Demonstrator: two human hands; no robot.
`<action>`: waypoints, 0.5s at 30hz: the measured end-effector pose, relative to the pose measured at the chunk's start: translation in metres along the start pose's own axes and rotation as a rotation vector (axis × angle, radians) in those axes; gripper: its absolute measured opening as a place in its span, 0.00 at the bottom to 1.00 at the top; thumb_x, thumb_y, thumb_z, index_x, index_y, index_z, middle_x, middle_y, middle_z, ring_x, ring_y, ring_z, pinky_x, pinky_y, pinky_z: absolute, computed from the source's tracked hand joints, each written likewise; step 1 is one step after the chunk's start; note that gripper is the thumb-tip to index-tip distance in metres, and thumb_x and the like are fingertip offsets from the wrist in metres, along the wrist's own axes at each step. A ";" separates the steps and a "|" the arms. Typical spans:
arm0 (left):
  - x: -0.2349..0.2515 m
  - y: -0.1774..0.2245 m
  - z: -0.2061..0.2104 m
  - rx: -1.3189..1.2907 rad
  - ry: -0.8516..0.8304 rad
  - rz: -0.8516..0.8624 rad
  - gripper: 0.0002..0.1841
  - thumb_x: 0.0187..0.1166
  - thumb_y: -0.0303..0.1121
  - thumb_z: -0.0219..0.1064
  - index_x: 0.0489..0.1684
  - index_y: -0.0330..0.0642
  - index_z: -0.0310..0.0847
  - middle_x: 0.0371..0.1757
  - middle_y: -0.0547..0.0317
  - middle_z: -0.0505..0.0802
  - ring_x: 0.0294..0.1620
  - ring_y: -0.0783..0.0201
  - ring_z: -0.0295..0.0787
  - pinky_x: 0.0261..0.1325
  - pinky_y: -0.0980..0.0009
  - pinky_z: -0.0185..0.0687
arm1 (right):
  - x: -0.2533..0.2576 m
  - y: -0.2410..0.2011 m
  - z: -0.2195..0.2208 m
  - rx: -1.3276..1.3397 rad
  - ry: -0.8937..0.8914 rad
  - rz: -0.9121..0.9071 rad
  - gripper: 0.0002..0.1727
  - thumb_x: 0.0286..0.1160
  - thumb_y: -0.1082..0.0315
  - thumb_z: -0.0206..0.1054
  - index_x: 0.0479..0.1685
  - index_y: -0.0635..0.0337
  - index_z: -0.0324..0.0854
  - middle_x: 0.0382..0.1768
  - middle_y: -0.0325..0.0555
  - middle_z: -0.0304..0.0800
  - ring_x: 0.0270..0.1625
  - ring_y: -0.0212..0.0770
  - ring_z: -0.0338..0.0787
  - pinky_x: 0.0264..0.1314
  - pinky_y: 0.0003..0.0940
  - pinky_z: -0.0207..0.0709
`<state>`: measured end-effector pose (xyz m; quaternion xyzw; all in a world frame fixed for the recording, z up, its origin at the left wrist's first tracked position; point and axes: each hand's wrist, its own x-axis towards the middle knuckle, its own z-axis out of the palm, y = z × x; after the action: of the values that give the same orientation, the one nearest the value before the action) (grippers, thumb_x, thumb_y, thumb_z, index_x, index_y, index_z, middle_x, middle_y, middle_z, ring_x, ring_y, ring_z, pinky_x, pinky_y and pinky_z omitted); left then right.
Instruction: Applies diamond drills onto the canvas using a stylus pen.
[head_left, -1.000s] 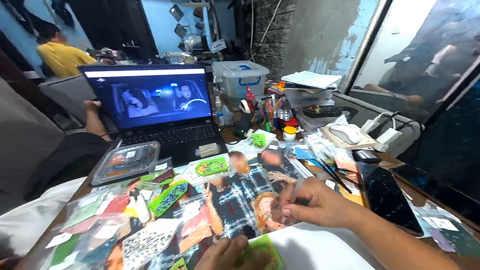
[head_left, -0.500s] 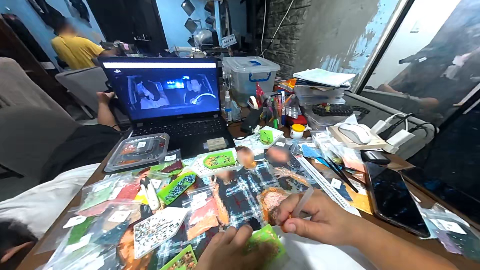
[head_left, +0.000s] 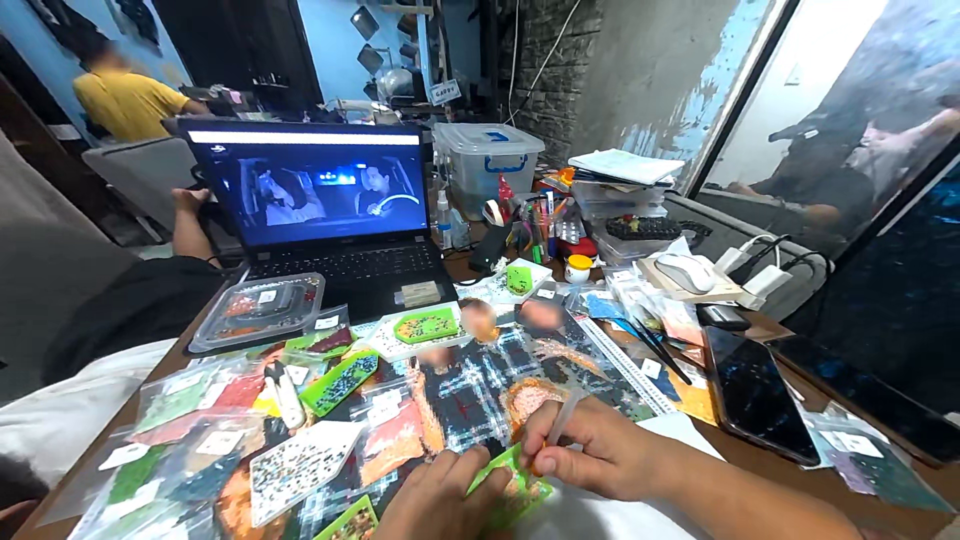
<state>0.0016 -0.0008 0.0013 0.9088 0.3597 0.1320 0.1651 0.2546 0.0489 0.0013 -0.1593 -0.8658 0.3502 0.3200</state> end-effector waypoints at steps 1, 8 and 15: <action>0.000 0.000 0.000 0.003 -0.003 0.001 0.20 0.86 0.40 0.63 0.69 0.39 0.86 0.65 0.34 0.88 0.57 0.33 0.88 0.55 0.39 0.84 | 0.000 0.000 0.001 0.004 -0.004 0.009 0.19 0.93 0.58 0.54 0.49 0.68 0.78 0.39 0.50 0.90 0.39 0.28 0.88 0.45 0.20 0.81; 0.000 -0.003 0.001 -0.005 0.011 0.017 0.20 0.85 0.40 0.64 0.69 0.39 0.87 0.64 0.34 0.88 0.56 0.33 0.88 0.55 0.40 0.84 | 0.000 0.003 0.003 0.015 -0.009 0.030 0.17 0.92 0.59 0.56 0.49 0.68 0.78 0.38 0.51 0.90 0.38 0.29 0.89 0.44 0.21 0.82; 0.000 -0.003 0.002 -0.009 0.020 0.019 0.20 0.85 0.40 0.65 0.69 0.39 0.87 0.64 0.33 0.88 0.56 0.32 0.88 0.55 0.39 0.84 | 0.001 0.002 0.005 -0.004 -0.009 0.019 0.17 0.91 0.60 0.58 0.48 0.69 0.79 0.38 0.51 0.91 0.38 0.29 0.89 0.44 0.21 0.82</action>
<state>0.0000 0.0008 -0.0018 0.9102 0.3519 0.1442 0.1643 0.2509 0.0486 -0.0027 -0.1666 -0.8665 0.3521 0.3122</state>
